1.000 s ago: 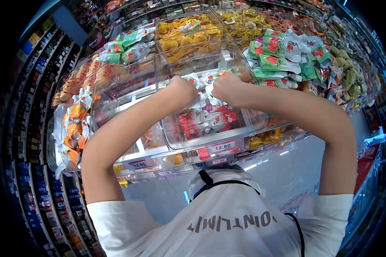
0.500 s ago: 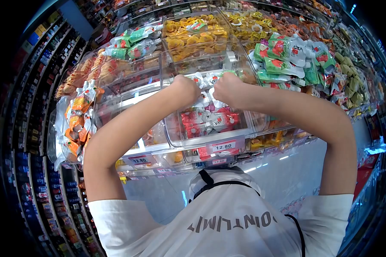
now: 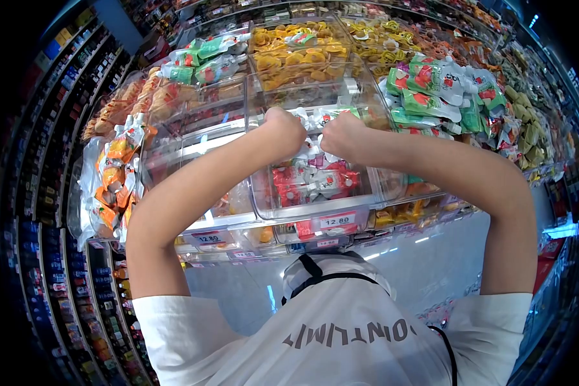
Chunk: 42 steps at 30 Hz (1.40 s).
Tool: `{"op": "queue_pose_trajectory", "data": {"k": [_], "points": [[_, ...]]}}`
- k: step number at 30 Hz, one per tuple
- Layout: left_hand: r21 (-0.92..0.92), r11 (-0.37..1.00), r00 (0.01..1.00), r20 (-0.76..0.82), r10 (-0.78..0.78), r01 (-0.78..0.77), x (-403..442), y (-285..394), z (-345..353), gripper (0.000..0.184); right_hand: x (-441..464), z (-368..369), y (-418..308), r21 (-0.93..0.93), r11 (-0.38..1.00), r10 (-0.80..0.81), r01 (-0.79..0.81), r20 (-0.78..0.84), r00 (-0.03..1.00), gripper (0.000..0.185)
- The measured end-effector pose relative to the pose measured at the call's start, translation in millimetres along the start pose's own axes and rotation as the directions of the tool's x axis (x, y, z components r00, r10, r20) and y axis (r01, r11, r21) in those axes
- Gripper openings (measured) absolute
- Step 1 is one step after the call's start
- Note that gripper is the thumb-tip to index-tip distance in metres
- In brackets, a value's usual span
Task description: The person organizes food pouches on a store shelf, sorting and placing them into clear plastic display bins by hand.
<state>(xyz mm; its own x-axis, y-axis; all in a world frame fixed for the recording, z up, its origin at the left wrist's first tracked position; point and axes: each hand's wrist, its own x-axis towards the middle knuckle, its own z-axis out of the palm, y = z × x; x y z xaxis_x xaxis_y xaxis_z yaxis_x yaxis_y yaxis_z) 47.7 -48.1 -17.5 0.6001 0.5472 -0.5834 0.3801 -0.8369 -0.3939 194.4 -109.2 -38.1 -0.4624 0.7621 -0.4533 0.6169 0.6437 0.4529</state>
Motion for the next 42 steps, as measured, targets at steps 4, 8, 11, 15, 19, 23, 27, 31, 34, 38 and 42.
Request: {"op": "queue_pose_trajectory", "data": {"k": [4, 8, 11, 15, 19, 23, 27, 31, 34, 38, 42], "points": [[-0.045, 0.997, 0.997, 0.024, -0.068, 0.069, 9.2, 5.9, 2.2, 0.045, 5.8, -2.1, -4.3, 0.015, 0.999, 0.032, -0.033, 0.070, 0.997, 0.016], [-0.055, 0.993, 0.994, 0.001, -0.107, 0.107, 24.1, 4.4, 13.2, 0.042, 23.3, 23.8, -7.2, 0.003, 0.998, 0.071, -0.071, 0.012, 0.997, 0.009], [-0.002, 1.000, 1.000, -0.003, -0.026, 0.026, 14.3, -4.1, 10.6, 0.042, 24.6, 28.2, -10.8, -0.026, 0.995, 0.097, -0.097, 0.015, 0.995, 0.010], [-0.045, 0.999, 1.000, 0.009, 0.012, -0.012, -3.0, -7.7, -8.9, 0.061, -6.7, -6.2, 7.2, 0.118, 0.992, 0.031, -0.037, 0.046, 0.998, 0.015], [-0.086, 0.993, 0.997, -0.034, 0.076, -0.079, -0.7, -1.1, -12.2, 0.060, -12.3, -23.7, 7.7, 0.131, 0.990, 0.040, -0.058, 0.133, 0.990, 0.024], [-0.073, 0.995, 0.995, -0.075, 0.059, -0.065, 26.6, 17.4, -3.2, 0.040, -10.9, -19.2, 7.2, 0.139, 0.987, 0.067, -0.084, 0.125, 0.990, 0.026], [-0.041, 0.997, 0.996, -0.061, 0.066, -0.069, 26.8, 17.4, -6.8, 0.033, -41.0, -37.9, 16.1, 0.230, 0.969, 0.083, -0.087, 0.026, 0.996, 0.023], [-0.073, 0.995, 0.994, -0.085, 0.064, -0.070, 25.2, 16.7, -7.4, 0.040, -81.5, -52.0, 31.8, 0.325, 0.944, 0.120, -0.064, -0.157, 0.980, 0.027], [0.017, 0.994, 0.992, -0.069, 0.105, -0.104, 16.6, 21.1, -19.3, 0.066, -112.2, -58.7, 54.4, 0.378, 0.923, 0.177, -0.071, -0.254, 0.951, 0.029], [0.149, 0.976, 0.963, -0.194, 0.187, -0.160, 20.0, 26.9, -13.1, 0.077, -157.2, -63.1, 95.2, 0.402, 0.888, 0.376, -0.223, -0.354, 0.857, 0.026], [0.219, 0.955, 0.883, -0.382, 0.272, -0.200, 27.7, 32.6, -4.2, 0.075, -192.0, -53.4, 134.1, 0.364, 0.855, 0.483, -0.369, -0.304, 0.821, 0.027]]}}
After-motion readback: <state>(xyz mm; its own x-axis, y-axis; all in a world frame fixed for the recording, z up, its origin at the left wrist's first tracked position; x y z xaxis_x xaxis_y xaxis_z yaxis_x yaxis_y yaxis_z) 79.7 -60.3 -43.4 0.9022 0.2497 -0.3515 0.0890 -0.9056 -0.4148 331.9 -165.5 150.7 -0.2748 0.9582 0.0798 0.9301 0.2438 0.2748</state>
